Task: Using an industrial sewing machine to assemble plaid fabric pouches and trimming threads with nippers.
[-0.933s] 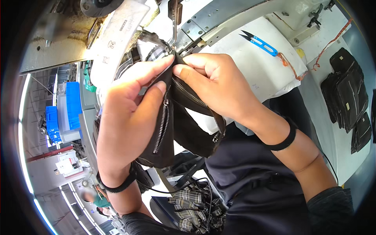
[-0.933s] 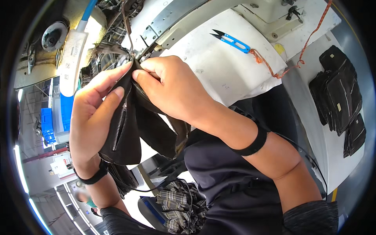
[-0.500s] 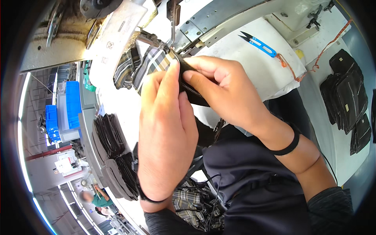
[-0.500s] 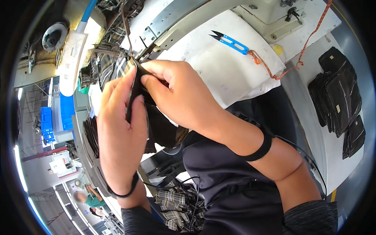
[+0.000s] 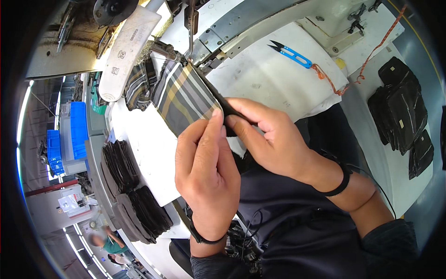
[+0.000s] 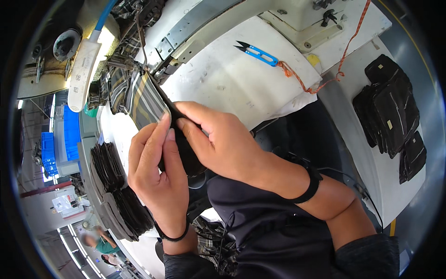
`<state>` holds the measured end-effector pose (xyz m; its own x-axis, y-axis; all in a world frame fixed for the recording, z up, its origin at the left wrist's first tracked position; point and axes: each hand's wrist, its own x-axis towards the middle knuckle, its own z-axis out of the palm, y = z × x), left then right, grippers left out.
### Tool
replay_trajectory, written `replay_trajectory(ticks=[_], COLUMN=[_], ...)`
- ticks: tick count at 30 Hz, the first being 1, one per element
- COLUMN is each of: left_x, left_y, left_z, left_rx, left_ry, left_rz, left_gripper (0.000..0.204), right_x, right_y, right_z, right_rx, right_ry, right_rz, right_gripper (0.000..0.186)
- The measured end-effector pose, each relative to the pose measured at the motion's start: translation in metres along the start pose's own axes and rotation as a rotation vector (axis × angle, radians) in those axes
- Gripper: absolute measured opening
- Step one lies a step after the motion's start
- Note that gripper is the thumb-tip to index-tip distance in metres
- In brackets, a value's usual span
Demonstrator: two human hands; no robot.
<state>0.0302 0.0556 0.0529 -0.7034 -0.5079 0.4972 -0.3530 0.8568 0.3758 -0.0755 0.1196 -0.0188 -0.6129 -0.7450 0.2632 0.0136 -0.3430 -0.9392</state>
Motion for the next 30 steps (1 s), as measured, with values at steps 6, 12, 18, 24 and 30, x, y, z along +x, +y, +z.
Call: replay_trajectory(ticks=[6,12,18,24,30], left_x=[0.006,0.008,0.014,0.027,0.042], left_y=[-0.001,0.002,0.0,-0.008,-0.019], left_z=[-0.002,-0.007,-0.008,-0.002,0.0], left_rx=[-0.033,-0.12,-0.084,-0.13,-0.078], left_ry=[0.011,-0.042,-0.058,0.002,-0.004], left_rz=[0.084,0.012,0.061,0.026,0.071], left_gripper=[0.027,0.027,0.027,0.024,0.022], right_x=[-0.002,-0.002,0.003,0.018,0.035], right_y=[0.0,-0.009,-0.011,-0.007,-0.003], right_z=[-0.001,-0.004,-0.001,-0.002,0.006], right_rx=[-0.025,0.031,0.084,0.056,0.096], right_ry=[-0.039,-0.155,-0.038,-0.051,-0.042], right_rz=[-0.023,0.16,0.018,0.006,-0.003], right_gripper=[0.03,0.035,0.03,0.023,0.02])
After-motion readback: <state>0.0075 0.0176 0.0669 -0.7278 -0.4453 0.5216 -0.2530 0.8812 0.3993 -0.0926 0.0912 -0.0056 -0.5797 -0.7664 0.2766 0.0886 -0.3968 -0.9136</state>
